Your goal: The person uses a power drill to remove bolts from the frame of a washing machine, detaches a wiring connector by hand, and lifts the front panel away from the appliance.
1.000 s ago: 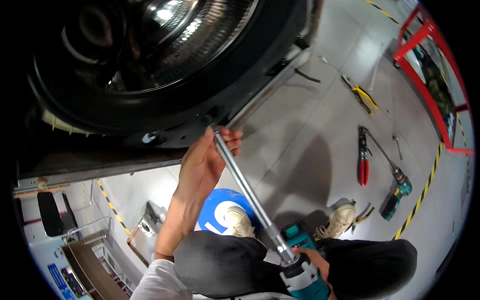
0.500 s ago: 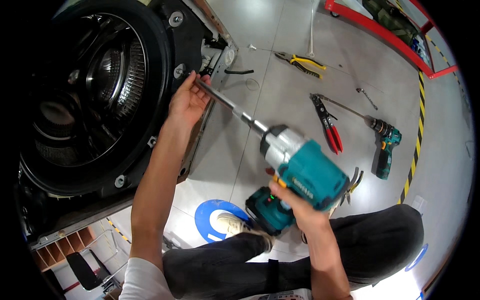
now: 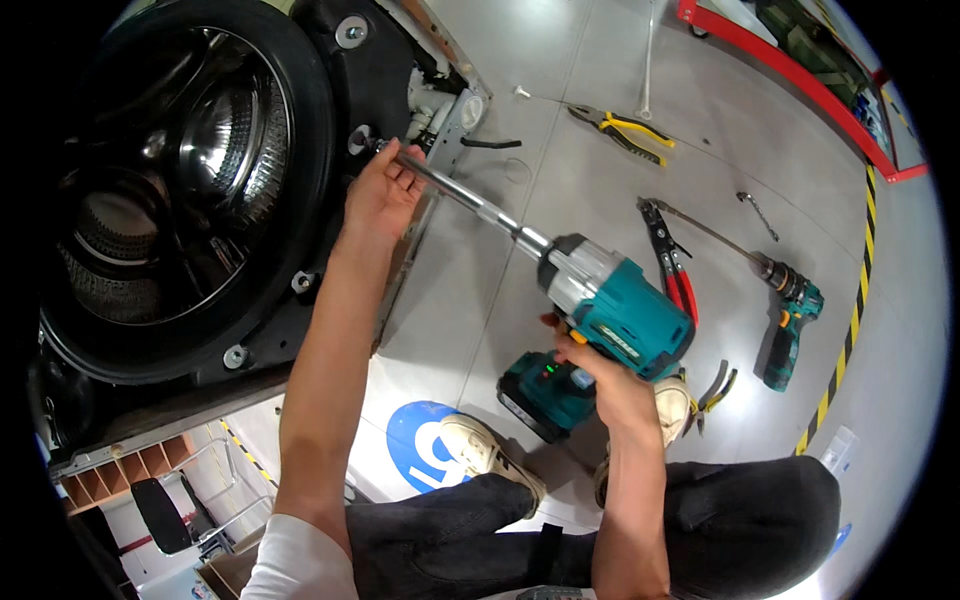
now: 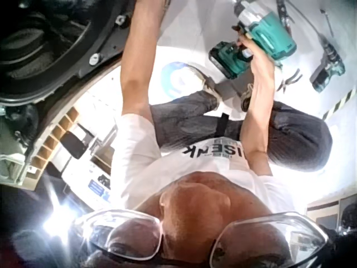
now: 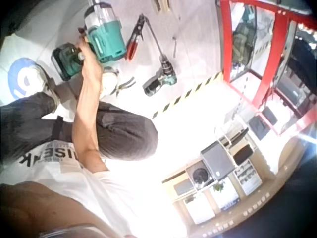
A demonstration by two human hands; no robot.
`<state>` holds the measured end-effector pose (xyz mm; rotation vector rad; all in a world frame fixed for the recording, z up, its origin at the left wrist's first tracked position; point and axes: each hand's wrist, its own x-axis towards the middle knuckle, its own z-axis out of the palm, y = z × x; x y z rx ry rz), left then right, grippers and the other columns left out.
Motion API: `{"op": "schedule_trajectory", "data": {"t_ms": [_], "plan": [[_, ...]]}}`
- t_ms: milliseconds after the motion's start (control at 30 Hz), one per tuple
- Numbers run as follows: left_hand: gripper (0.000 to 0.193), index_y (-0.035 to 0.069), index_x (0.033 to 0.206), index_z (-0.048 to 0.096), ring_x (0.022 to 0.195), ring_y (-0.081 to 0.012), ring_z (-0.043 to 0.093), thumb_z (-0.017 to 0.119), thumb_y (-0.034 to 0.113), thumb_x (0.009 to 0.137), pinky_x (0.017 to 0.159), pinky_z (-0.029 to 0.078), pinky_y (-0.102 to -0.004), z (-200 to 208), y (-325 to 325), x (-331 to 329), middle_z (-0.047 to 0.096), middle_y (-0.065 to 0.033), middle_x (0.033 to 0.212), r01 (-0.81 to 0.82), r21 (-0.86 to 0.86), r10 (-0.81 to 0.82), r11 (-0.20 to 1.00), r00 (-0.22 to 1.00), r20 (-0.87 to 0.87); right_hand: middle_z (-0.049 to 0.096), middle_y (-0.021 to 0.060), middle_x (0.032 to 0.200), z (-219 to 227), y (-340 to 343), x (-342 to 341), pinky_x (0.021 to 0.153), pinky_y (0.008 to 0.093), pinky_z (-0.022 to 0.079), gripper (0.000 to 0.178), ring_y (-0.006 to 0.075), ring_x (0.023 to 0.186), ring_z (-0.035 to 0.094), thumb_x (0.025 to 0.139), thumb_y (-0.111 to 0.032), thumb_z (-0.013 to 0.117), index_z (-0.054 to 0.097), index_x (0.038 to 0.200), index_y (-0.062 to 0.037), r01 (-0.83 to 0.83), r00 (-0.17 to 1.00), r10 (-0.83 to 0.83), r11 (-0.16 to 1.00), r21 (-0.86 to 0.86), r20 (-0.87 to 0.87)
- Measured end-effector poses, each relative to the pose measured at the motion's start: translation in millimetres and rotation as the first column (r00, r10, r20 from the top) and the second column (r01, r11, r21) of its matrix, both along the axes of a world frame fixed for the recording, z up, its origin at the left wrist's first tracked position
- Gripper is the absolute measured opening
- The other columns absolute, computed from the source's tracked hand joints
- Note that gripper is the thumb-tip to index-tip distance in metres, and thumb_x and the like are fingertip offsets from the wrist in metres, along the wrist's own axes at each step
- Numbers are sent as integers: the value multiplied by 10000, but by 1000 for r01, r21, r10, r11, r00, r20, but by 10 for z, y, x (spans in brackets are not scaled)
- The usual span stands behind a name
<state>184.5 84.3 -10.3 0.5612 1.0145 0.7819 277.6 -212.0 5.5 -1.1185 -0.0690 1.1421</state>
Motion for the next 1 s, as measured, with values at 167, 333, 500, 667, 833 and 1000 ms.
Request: {"op": "schedule_trajectory", "data": {"t_ms": [167,333,500,667,833,1000], "plan": [[131,26,967,550,904,-210,582,574,132,894,772,448,-311,58,6,-84,615,-101,928,57,55,-56,997,998,-13,633,179,967,-133,7,0,671,282,475,330,197,764,598,730,23,612,570,1057,31,-2,999,4,999,32,-40],[131,58,926,483,865,-203,601,581,137,892,717,442,-301,96,27,-44,615,-96,880,86,108,-84,990,996,-27,644,154,951,-225,33,23,672,287,482,298,222,866,624,728,19,633,596,1023,25,21,997,-16,998,64,-76],[116,61,911,502,874,-216,607,596,119,877,735,451,-306,48,7,-83,626,-107,882,66,92,-61,994,997,-57,644,148,919,-291,57,91,664,282,476,301,249,872,623,722,26,622,597,1022,18,0,997,7,995,101,-75],[109,42,927,519,860,-227,611,590,109,878,713,464,-311,49,23,-110,627,-123,879,53,102,-49,993,998,-45,631,147,944,-332,38,50,659,293,482,414,263,871,619,693,8,638,556,1099,11,-21,1000,22,998,65,-18],[101,15,919,553,848,-240,618,591,96,873,685,483,-311,31,50,-113,633,-132,872,23,94,-22,995,1000,-3,629,107,900,-277,95,50,670,287,486,374,262,922,622,692,23,658,585,1058,-1,-1,999,5,998,70,-51],[98,16,909,571,838,-231,621,582,110,880,703,495,-308,11,82,-122,635,-119,869,34,93,-33,995,999,-13,630,123,907,-280,115,111,673,295,486,388,245,882,616,695,-2,673,579,1071,3,-51,998,53,995,82,-17]]}}
